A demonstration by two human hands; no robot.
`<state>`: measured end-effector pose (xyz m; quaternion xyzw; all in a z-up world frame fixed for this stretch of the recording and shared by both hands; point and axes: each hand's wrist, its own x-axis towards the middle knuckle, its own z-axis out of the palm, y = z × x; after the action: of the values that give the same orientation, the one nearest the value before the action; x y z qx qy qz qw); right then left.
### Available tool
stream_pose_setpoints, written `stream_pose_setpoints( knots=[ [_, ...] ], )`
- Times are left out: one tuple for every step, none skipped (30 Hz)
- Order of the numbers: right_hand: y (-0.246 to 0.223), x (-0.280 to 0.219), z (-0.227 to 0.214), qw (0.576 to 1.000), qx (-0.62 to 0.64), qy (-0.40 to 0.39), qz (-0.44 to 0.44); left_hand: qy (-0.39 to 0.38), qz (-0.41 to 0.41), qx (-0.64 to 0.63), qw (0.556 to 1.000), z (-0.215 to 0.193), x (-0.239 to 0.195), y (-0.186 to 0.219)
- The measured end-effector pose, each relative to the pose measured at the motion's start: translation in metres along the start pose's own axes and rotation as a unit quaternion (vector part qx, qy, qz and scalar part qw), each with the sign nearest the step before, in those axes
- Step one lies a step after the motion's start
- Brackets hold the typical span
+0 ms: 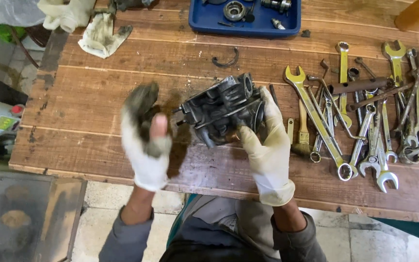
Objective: Inspecting and cleaning an internal motorcycle engine component using a brush and wrench at a workbench.
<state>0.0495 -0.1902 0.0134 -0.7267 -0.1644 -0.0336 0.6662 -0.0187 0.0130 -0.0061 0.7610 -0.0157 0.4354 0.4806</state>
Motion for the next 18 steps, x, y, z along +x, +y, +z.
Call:
stream_pose_setpoints(
  knots=[
    [0.004, -0.001, -0.003, 1.000, -0.002, -0.003, 0.001, 0.003, -0.002, 0.000, 1.000, 0.008, -0.006, -0.016],
    [0.007, 0.000, -0.005, 1.000, 0.011, -0.004, 0.011, -0.001, -0.045, -0.121, 0.992, 0.017, -0.009, -0.033],
    [0.010, 0.002, -0.007, 0.999, 0.025, -0.004, 0.021, -0.005, -0.086, -0.240, 0.967, 0.026, -0.011, -0.050],
    [0.008, 0.002, -0.005, 1.000, 0.024, -0.006, 0.019, -0.003, -0.084, -0.240, 0.967, 0.031, -0.001, -0.026],
    [0.006, 0.002, -0.003, 0.998, 0.047, 0.007, 0.031, -0.012, -0.187, -0.307, 0.933, 0.036, 0.008, -0.002],
    [0.004, 0.000, -0.001, 0.996, 0.069, 0.020, 0.046, -0.022, -0.289, -0.370, 0.883, 0.040, 0.017, 0.022],
    [0.000, -0.002, 0.001, 0.997, 0.068, 0.019, 0.045, -0.020, -0.289, -0.371, 0.882, 0.042, 0.019, 0.024],
    [-0.004, -0.004, 0.003, 0.997, 0.045, 0.042, 0.040, -0.009, -0.315, -0.367, 0.875, 0.044, 0.019, 0.026],
    [-0.009, -0.007, 0.005, 0.997, 0.023, 0.064, 0.034, 0.003, -0.341, -0.364, 0.867, 0.046, 0.019, 0.028],
    [-0.006, -0.006, 0.007, 0.997, 0.021, 0.060, 0.032, 0.007, -0.340, -0.365, 0.867, 0.047, 0.020, 0.029],
    [-0.004, -0.005, 0.007, 0.997, 0.020, 0.075, 0.026, 0.017, -0.347, -0.376, 0.859, 0.049, 0.021, 0.030],
    [-0.001, -0.004, 0.008, 0.995, 0.020, 0.091, 0.020, 0.025, -0.353, -0.386, 0.852, 0.052, 0.023, 0.030],
    [-0.001, -0.003, 0.005, 0.996, 0.018, 0.088, 0.018, 0.029, -0.352, -0.388, 0.851, 0.055, 0.026, 0.031],
    [-0.001, -0.003, 0.002, 0.996, 0.007, 0.089, 0.027, 0.037, -0.361, -0.404, 0.840, 0.058, 0.029, 0.032],
    [-0.001, -0.002, -0.001, 0.995, -0.005, 0.090, 0.036, 0.044, -0.370, -0.420, 0.828, 0.061, 0.032, 0.034],
    [0.006, 0.000, -0.004, 0.995, -0.007, 0.091, 0.035, 0.044, -0.369, -0.422, 0.827, 0.063, 0.035, 0.035],
    [0.012, 0.002, -0.007, 0.995, -0.016, 0.093, 0.022, 0.050, -0.379, -0.438, 0.814, 0.066, 0.038, 0.036],
    [0.019, 0.003, -0.009, 0.995, -0.026, 0.093, 0.011, 0.059, -0.388, -0.452, 0.801, 0.067, 0.040, 0.037]
  ],
)
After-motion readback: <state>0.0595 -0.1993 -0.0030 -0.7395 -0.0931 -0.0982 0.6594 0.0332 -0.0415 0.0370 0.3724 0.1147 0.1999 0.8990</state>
